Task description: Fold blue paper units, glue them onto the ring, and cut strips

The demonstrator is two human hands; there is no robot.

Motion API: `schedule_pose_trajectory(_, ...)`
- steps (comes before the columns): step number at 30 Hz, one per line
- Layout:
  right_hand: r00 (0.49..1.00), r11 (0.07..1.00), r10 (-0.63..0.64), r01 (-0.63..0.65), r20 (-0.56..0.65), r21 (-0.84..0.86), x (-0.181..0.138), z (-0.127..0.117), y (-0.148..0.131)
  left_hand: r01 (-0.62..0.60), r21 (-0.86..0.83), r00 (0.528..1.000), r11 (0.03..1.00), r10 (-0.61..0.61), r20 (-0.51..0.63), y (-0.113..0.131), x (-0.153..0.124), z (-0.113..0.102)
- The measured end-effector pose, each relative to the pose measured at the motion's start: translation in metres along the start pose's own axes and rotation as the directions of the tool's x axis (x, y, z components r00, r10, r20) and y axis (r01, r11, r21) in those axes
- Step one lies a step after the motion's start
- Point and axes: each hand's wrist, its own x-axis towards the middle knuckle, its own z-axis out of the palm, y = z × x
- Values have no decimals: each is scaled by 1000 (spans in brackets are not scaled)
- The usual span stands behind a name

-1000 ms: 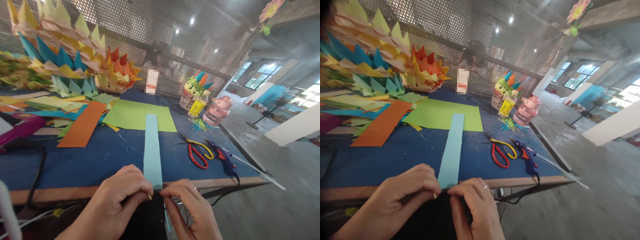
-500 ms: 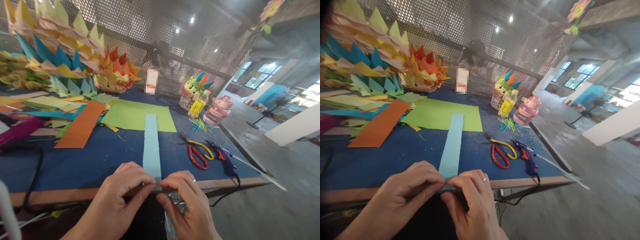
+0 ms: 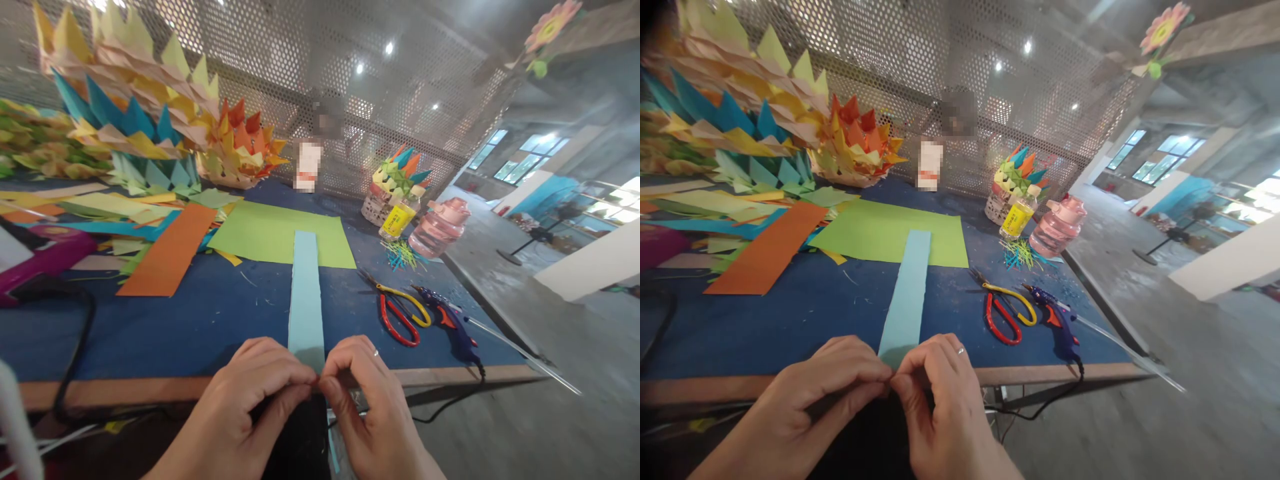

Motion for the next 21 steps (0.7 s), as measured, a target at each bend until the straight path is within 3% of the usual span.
schedule_pose_trajectory(6,994,992,107,-107,3,63,3,-1,2,32,141,999,990,-28,-30,1,0,-4)
schedule_pose_trajectory(13,985,981,143,-155,100,118,11,0,0,15,157,999,988,-11,-31,-4,-2,-1)
schedule_pose_trajectory(21,949,987,123,-87,292,-134,34,-9,-1,1,228,990,974,31,-138,-9,-21,-3)
